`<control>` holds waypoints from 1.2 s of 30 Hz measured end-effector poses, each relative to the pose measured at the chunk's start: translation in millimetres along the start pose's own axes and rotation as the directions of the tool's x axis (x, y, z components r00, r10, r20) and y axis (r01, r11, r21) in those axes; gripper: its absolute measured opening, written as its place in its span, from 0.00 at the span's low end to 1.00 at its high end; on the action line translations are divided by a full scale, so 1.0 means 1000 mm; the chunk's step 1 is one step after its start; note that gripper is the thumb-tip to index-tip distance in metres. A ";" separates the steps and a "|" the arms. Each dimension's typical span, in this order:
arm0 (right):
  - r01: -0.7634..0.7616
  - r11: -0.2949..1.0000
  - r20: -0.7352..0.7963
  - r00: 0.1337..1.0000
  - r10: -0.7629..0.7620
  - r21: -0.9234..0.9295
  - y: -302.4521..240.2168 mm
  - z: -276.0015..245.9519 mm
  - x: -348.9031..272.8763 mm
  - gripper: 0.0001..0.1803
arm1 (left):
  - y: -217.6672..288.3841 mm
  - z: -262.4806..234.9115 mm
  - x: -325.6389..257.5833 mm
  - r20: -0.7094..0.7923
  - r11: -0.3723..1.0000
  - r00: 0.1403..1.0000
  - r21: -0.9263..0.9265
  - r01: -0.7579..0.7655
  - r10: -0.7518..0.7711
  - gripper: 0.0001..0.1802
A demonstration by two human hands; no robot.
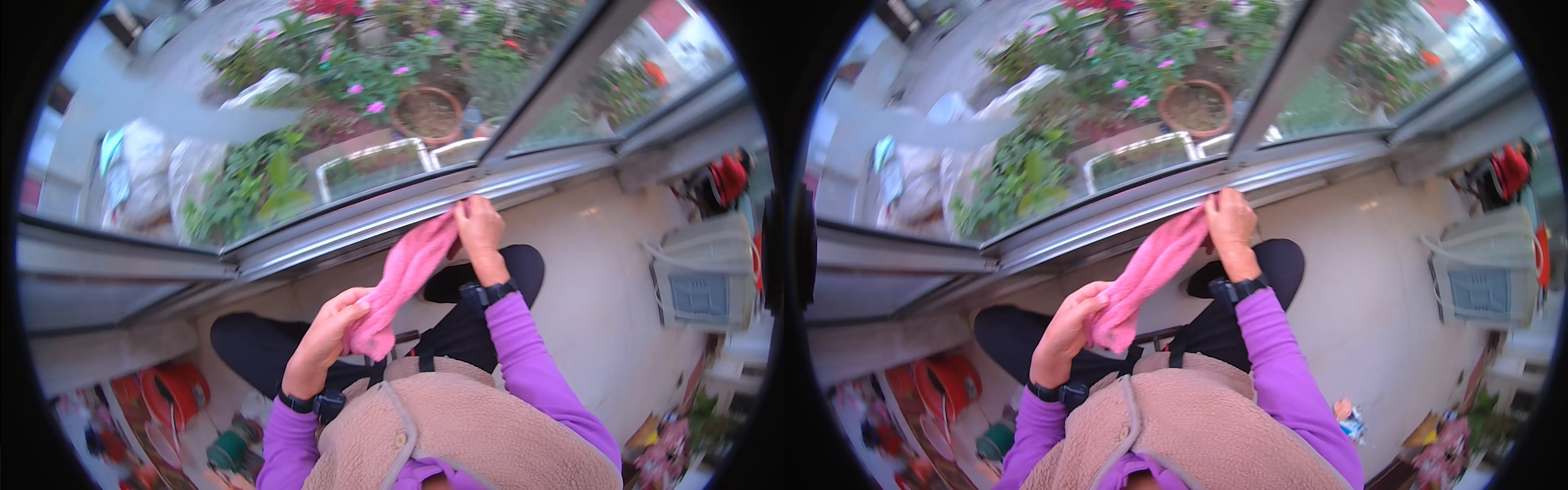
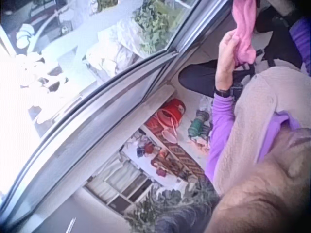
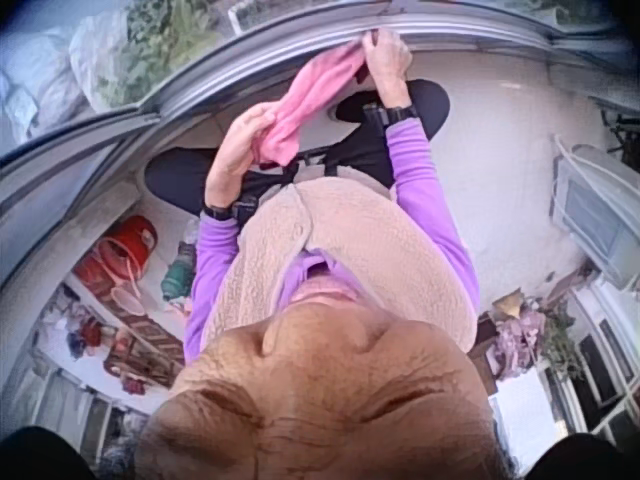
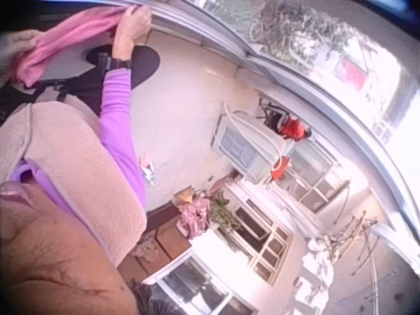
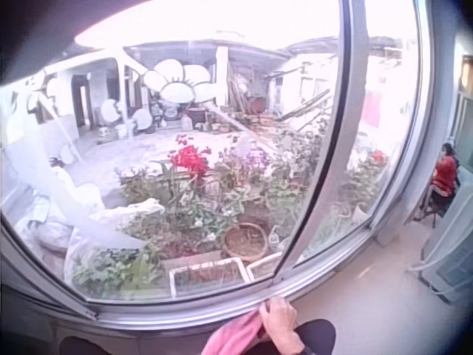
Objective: The person cleans the window frame and glass using a pink cloth. They wipe the lower frame, then the glass pane, and continue along the frame edges.
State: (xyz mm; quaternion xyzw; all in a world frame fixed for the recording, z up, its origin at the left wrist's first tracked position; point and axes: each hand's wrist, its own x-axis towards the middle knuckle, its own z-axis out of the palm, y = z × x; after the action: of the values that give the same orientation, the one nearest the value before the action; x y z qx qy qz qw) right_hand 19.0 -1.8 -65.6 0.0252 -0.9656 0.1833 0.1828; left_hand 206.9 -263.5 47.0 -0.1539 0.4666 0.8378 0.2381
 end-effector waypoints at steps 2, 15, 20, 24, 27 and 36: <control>0.039 0.997 0.076 0.996 -0.045 0.070 -0.015 -0.002 -0.010 0.13 | -0.001 -0.006 -0.010 -0.010 1.000 1.000 -0.003 0.015 -0.015 0.20; 0.407 0.901 0.181 0.885 -0.429 0.147 -0.163 0.040 -0.087 0.10 | -0.011 -0.076 -0.081 -0.049 0.992 0.996 -0.104 -0.075 0.070 0.21; 0.508 0.835 0.175 0.821 -0.544 0.211 -0.210 0.049 -0.104 0.09 | -0.014 -0.110 -0.117 -0.147 0.973 0.978 -0.158 -0.171 0.148 0.24; 0.591 0.762 0.155 0.754 -0.639 0.265 -0.254 0.057 -0.118 0.07 | -0.014 -0.129 -0.142 -0.221 0.949 0.956 -0.207 -0.237 0.191 0.24; 0.643 0.704 0.142 0.700 -0.700 0.302 -0.291 0.066 -0.133 0.05 | -0.014 -0.142 -0.161 -0.250 0.940 0.944 -0.210 -0.270 0.215 0.25; 0.732 0.608 0.224 0.565 -0.794 0.307 -0.391 0.092 -0.174 0.08 | -0.029 -0.185 -0.215 -0.372 0.853 0.852 -0.227 -0.469 0.369 0.24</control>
State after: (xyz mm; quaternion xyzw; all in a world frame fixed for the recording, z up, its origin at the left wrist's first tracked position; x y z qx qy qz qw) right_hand 194.4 -402.3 -73.4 0.4886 -0.8538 0.1645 0.0727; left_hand 409.5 -463.8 33.9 -0.2141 0.3837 0.8964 -0.0575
